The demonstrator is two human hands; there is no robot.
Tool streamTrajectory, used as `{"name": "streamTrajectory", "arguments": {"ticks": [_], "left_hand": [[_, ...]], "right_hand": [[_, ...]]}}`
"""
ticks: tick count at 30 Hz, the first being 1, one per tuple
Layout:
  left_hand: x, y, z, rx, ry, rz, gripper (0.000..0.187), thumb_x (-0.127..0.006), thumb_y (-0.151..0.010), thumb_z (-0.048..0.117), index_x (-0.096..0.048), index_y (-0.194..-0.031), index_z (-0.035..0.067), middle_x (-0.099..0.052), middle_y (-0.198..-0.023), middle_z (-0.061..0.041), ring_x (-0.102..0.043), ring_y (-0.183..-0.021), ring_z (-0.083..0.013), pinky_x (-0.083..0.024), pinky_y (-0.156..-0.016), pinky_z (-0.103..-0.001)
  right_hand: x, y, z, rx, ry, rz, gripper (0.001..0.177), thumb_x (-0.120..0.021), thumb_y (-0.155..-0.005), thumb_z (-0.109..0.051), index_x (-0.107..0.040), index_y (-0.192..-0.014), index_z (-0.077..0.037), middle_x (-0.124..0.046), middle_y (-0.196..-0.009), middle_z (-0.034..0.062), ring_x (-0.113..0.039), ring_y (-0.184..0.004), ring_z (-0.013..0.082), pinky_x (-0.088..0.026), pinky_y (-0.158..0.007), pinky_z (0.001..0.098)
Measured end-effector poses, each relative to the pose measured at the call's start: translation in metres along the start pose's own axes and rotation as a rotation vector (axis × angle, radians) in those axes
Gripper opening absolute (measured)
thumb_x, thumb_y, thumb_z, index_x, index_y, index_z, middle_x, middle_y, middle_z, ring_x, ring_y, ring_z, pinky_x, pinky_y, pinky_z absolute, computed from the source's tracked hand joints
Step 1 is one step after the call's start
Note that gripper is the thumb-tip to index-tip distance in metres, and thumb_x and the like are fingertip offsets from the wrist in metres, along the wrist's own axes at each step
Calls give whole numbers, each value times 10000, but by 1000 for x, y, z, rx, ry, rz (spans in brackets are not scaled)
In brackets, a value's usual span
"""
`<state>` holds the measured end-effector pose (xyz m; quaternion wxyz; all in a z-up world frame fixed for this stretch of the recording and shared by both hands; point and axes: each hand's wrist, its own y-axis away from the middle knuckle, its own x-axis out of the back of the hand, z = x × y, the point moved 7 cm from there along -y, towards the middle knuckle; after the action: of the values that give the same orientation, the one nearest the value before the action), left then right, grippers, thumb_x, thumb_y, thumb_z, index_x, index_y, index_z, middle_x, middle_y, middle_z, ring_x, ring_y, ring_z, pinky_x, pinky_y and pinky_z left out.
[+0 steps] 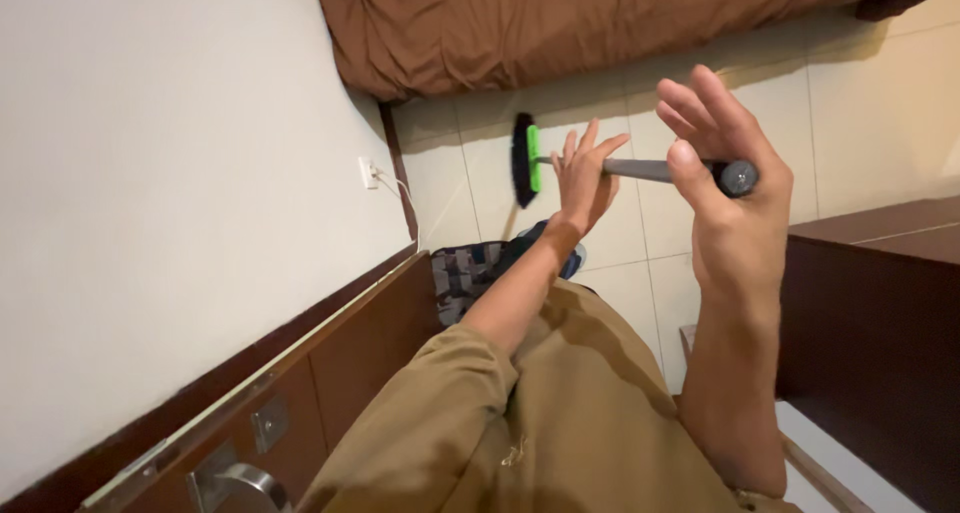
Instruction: The person sweeps the tiled floor using a broom, pushing debris along the floor next to a bed and furniture.
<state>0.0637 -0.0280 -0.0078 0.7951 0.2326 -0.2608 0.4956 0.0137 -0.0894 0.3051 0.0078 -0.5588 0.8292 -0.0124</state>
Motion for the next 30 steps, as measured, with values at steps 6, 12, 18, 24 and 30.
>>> {"name": "streamTrajectory", "arguments": {"ticks": [6, 12, 18, 24, 30], "left_hand": [[39, -10, 55, -186, 118, 65, 808, -667, -795, -49, -527, -1486, 346, -274, -1694, -213, -229, -1552, -513, -165, -1230, -710], [53, -32, 20, -78, -71, 41, 969, -656, -726, -100, -403, -1554, 335, -125, -1697, -232, -114, -1556, -520, -83, -1181, -758], [38, -39, 5, -28, -176, -70, 1014, -642, -715, -133, -369, -1583, 316, -51, -1713, -243, -39, -1558, -519, -69, -1171, -759], [-16, -33, 53, -265, -103, -182, 988, -682, -719, -89, -362, -1562, 314, -102, -1703, -227, -74, -1556, -522, -67, -1163, -782], [-70, -11, 111, -375, -12, -376, 976, -707, -723, -49, -364, -1553, 334, -123, -1701, -226, -119, -1547, -526, -112, -1150, -780]], "right_hand": [[28, -9, -26, 77, -68, 122, 488, -581, -1063, 15, -477, -1539, -23, -604, -1507, 198, -608, -1366, 320, -522, -1181, 429], [41, -18, 13, -12, -276, 199, 563, -624, -1095, -12, -438, -1626, 11, -569, -1565, 217, -587, -1453, 359, -522, -1184, 466], [51, -6, 57, -184, -316, 335, 607, -578, -1050, -47, -339, -1605, 11, -553, -1538, 183, -553, -1433, 304, -475, -1140, 400], [78, 24, 32, -96, -101, 557, 588, -588, -1046, -12, -384, -1596, 26, -615, -1486, 184, -600, -1393, 304, -489, -1111, 376], [98, 41, 4, 98, 39, 613, 495, -585, -1093, 67, -455, -1570, 40, -633, -1470, 204, -607, -1417, 288, -489, -1260, 410]]}}
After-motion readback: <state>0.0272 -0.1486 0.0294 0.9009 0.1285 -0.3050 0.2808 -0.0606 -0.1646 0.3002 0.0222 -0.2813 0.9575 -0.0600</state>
